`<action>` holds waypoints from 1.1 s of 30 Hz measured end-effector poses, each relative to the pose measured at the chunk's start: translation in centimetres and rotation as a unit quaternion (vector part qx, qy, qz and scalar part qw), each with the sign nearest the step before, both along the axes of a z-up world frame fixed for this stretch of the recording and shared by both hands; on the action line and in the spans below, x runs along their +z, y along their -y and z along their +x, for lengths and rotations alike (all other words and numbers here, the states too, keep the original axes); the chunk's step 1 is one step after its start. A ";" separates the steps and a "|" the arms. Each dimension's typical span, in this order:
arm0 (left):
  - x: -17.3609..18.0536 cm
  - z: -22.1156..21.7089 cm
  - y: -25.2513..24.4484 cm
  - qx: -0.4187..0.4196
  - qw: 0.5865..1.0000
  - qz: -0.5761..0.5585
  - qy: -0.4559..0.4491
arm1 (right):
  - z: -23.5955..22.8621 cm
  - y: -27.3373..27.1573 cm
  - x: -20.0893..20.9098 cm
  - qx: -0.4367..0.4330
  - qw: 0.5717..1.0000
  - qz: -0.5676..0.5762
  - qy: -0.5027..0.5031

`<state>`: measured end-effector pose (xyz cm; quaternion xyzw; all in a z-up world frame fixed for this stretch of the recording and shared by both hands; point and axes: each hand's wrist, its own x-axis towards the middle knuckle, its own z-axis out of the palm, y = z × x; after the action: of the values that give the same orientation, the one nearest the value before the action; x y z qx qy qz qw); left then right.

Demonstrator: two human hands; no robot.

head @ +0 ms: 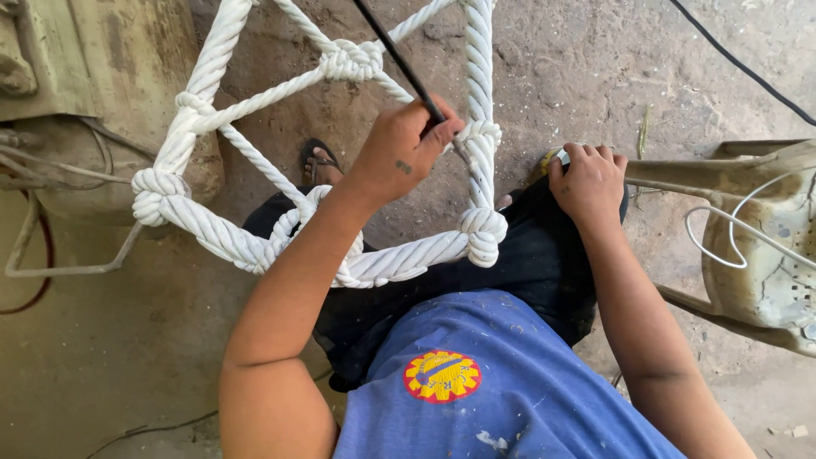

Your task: The person paints a knotted rope chair frame using a brush and a small can of paint while sitting on the floor.

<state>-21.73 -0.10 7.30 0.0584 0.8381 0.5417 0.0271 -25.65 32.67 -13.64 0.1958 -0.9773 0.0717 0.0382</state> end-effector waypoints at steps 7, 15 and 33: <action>-1.5 0.0 -0.3 0.034 0.971 -0.095 -0.218 | 0.1 0.2 1.0 0.001 1.000 -0.011 0.006; -1.9 3.4 -0.7 0.005 0.966 -0.123 -0.227 | 0.3 0.2 1.6 0.004 0.999 -0.028 0.018; -2.4 3.8 -1.0 -0.015 0.962 -0.080 -0.260 | 0.3 0.3 1.7 0.002 0.998 -0.055 0.008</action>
<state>-17.97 0.90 4.89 0.2074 0.8558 0.4389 -0.1788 -25.34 32.36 -11.89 0.1947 -0.9718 0.1265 0.0413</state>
